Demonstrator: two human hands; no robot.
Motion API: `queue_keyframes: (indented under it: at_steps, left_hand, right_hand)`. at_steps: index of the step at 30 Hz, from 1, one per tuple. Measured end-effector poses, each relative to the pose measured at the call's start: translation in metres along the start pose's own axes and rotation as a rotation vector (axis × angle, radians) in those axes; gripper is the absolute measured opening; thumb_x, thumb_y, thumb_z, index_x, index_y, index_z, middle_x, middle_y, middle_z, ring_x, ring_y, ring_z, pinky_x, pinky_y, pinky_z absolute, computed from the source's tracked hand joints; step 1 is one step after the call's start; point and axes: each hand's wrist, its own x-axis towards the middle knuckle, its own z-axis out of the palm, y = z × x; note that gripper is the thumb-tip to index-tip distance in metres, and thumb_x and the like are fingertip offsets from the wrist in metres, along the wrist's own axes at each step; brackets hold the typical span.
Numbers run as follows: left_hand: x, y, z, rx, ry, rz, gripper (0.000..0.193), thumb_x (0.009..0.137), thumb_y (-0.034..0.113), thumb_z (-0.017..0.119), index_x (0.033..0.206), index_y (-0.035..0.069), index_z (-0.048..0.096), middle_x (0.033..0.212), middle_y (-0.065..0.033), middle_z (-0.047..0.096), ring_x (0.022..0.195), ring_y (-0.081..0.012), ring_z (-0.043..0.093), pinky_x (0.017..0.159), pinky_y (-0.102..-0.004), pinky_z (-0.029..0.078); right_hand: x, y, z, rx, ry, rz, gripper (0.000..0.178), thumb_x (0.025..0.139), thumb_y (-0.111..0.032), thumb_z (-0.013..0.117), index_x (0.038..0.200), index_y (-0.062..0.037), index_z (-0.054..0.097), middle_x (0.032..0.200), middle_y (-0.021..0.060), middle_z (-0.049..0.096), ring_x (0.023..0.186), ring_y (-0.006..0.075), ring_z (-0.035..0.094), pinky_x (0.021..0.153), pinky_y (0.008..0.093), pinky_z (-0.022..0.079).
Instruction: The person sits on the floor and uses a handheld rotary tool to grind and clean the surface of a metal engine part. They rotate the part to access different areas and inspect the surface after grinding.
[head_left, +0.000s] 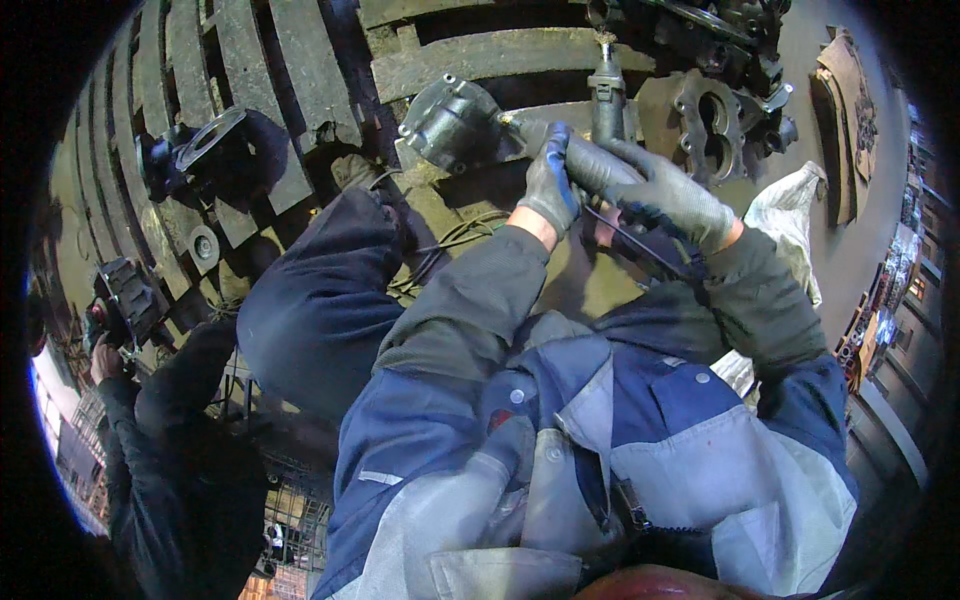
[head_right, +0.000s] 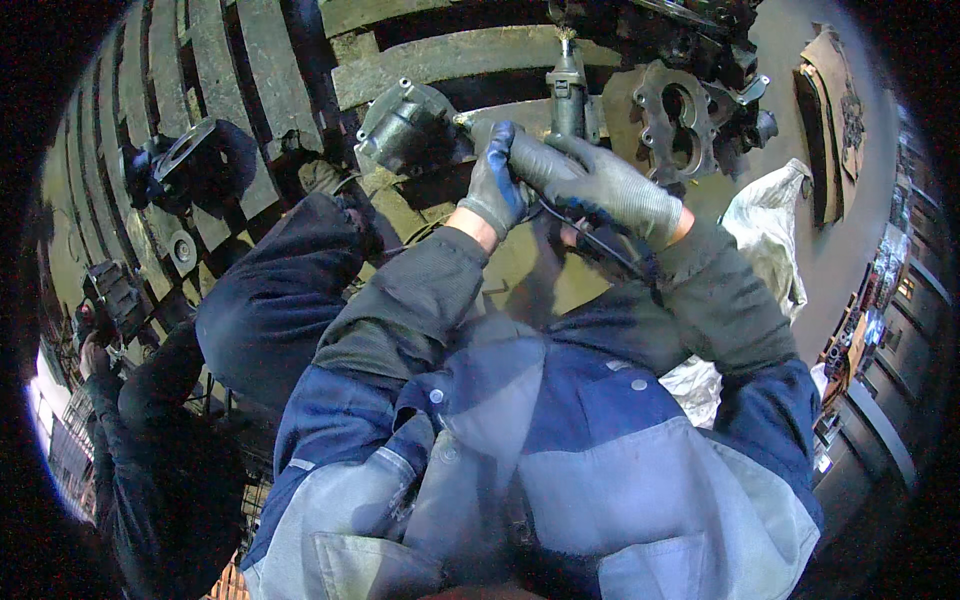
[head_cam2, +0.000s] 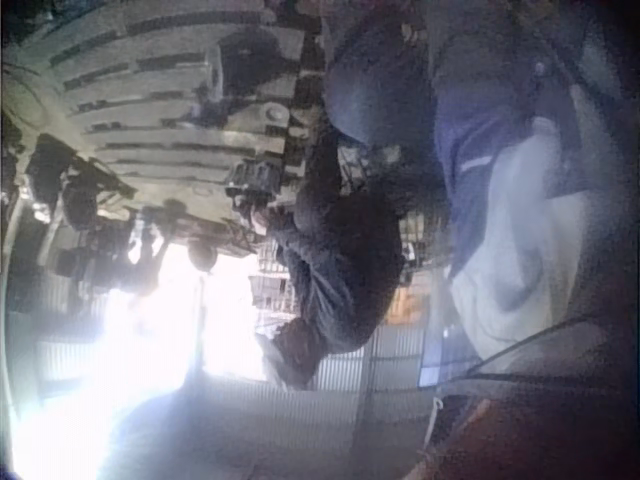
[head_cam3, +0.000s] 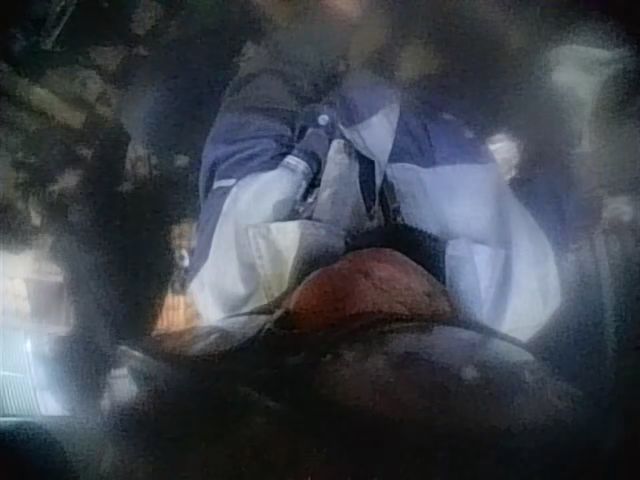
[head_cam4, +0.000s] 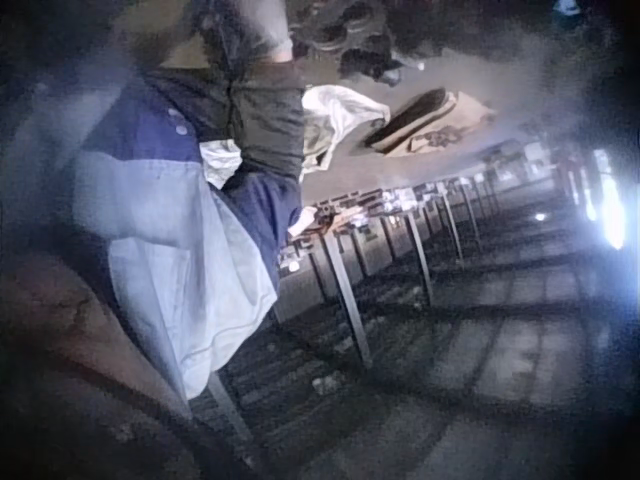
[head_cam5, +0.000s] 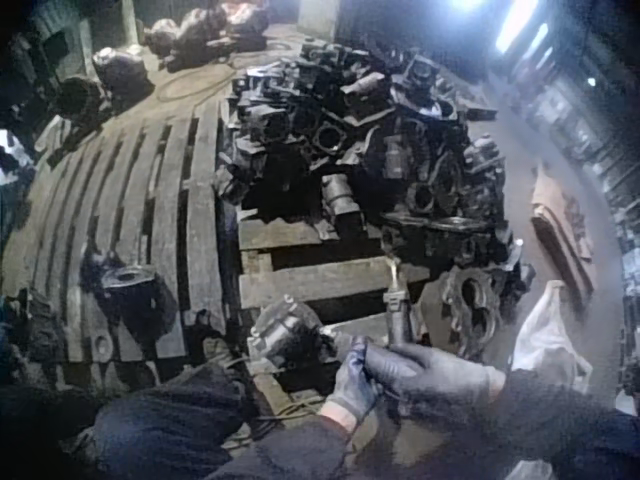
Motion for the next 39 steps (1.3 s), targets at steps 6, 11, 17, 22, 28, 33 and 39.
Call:
queue_keyframes:
  at_steps: [6,11,17,22,28,33,39]
  left_hand:
    - [-0.002,0.004,0.025,-0.071,-0.001,0.066,0.051,0.101,0.048,0.066,0.133,0.007,0.062,0.128,-0.0154,0.068,0.117,-0.0322,0.067,0.109,-0.0516,0.053]
    - [-0.027,0.01,0.051,-0.124,-0.014,0.127,0.051,0.103,0.048,0.062,0.132,0.006,0.062,0.129,-0.0151,0.068,0.118,-0.0313,0.066,0.11,-0.0488,0.052]
    - [-0.029,0.015,0.056,-0.134,-0.001,0.174,0.045,0.103,0.046,0.061,0.126,0.008,0.066,0.125,-0.0125,0.069,0.116,-0.0304,0.066,0.111,-0.0491,0.051]
    - [-0.024,0.014,0.049,-0.114,-0.011,0.182,0.045,0.101,0.047,0.064,0.124,0.008,0.067,0.124,-0.0137,0.07,0.116,-0.0307,0.066,0.11,-0.0495,0.051]
    - [-0.002,0.007,0.023,-0.047,-0.078,0.152,0.051,0.1,0.048,0.066,0.13,0.007,0.063,0.127,-0.0145,0.069,0.117,-0.0345,0.066,0.109,-0.0511,0.052]
    - [0.004,0.0,0.001,0.063,0.021,0.098,0.058,0.099,0.049,0.071,0.138,0.008,0.061,0.132,-0.0143,0.068,0.119,-0.033,0.066,0.105,-0.0542,0.054]
    - [-0.042,-0.006,0.021,0.421,0.031,0.306,0.053,0.099,0.045,0.074,0.135,0.008,0.062,0.124,-0.0104,0.067,0.111,-0.0272,0.067,0.094,-0.0493,0.057]
  right_hand:
    - [0.023,-0.032,-0.016,-0.41,-0.006,-0.03,0.071,0.09,-0.028,0.075,0.15,0.0042,0.053,0.138,0.0178,0.067,0.126,0.0227,0.063,0.11,0.0352,0.047]
    - [0.042,-0.063,-0.022,-0.598,-0.055,-0.038,0.079,0.09,-0.054,0.07,0.145,0.0014,0.06,0.136,0.0236,0.069,0.125,0.0328,0.068,0.108,0.0406,0.05]
    - [0.052,-0.071,-0.024,-0.685,-0.095,-0.022,0.073,0.093,-0.05,0.069,0.145,0.0013,0.061,0.136,0.0244,0.069,0.125,0.0352,0.068,0.111,0.0409,0.05]
    - [0.051,-0.074,-0.019,-0.622,-0.092,-0.049,0.07,0.094,-0.046,0.07,0.145,0.0008,0.061,0.135,0.024,0.069,0.125,0.0331,0.068,0.11,0.0396,0.05]
    - [0.017,-0.062,-0.015,-0.339,-0.166,-0.022,0.064,0.096,-0.033,0.073,0.148,0.0007,0.057,0.136,0.0164,0.07,0.121,0.0202,0.066,0.106,0.0338,0.051]
    - [0.005,-0.017,-0.005,-0.039,-0.135,0.062,0.087,0.087,-0.02,0.082,0.16,0.0018,0.039,0.135,0.0159,0.065,0.117,0.0198,0.065,0.101,0.0313,0.053]
    - [-0.021,0.016,0.011,0.431,0.013,0.008,0.083,0.094,-0.027,0.076,0.161,0.0012,0.036,0.134,0.0129,0.065,0.107,0.0171,0.069,0.088,0.0314,0.058]
